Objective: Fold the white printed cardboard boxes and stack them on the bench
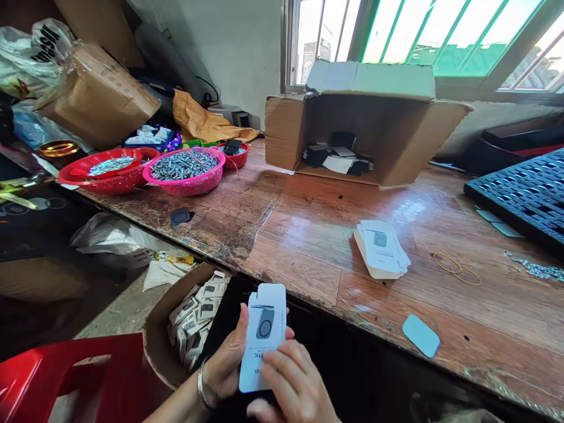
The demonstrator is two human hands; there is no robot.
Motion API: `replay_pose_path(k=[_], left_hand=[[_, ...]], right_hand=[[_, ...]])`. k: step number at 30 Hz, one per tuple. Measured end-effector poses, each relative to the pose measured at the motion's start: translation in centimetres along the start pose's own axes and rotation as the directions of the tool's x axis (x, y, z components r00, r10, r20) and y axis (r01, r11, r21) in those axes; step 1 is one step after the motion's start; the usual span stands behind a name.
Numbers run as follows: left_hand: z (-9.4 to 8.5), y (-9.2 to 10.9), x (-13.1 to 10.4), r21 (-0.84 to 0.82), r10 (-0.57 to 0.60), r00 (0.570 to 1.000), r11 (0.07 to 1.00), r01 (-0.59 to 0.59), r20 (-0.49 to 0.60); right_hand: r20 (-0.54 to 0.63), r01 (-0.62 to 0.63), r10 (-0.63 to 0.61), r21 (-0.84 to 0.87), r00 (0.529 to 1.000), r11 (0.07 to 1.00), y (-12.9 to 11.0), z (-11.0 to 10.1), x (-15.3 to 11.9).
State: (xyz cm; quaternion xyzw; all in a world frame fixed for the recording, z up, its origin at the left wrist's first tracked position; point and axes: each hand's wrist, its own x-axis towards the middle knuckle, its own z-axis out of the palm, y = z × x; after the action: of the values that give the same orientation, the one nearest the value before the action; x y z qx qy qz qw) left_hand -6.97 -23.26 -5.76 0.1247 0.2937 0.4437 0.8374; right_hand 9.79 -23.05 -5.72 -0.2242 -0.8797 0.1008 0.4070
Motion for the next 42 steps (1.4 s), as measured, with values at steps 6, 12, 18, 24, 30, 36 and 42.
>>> replay_pose_path(k=[6,12,18,24,30,36,42], left_hand=[[0.4,-1.3,-0.7,0.266,-0.072,0.983,0.957,0.117,-0.171],[-0.3,-2.5,-1.2,0.271,-0.118,0.98,0.949,0.159,-0.162],[-0.7,-2.5,-1.1,0.211,-0.14,0.989,0.969,0.127,0.05],[-1.7,-1.9,0.0,0.179,-0.035,0.971,0.981,0.079,-0.239],[-1.1,-2.0,0.1,0.136,0.057,0.932,0.991,-0.008,-0.359],[-1.1,-1.9,0.2,0.382,0.274,0.888,0.916,-0.123,-0.371],[-2.4,-2.8,-0.8,0.469,0.292,0.896,0.876,-0.11,-0.335]], right_hand=[[0.013,-0.503,0.505,0.114,0.863,0.857,1.2,-0.6,1.8],[0.373,-0.7,0.622,0.114,0.688,0.705,1.3,-1.8,3.3],[0.53,-0.712,0.56,0.124,0.636,0.691,1.7,-3.3,3.1],[0.104,-0.733,0.736,0.255,0.669,0.63,1.2,-1.2,1.6],[0.417,-0.825,0.751,0.483,0.512,0.294,0.5,1.5,-0.7],[0.339,-0.872,0.819,0.34,0.463,0.352,0.5,3.1,-3.6],[0.277,-0.793,0.812,0.514,0.513,0.326,0.4,2.3,-3.6]])
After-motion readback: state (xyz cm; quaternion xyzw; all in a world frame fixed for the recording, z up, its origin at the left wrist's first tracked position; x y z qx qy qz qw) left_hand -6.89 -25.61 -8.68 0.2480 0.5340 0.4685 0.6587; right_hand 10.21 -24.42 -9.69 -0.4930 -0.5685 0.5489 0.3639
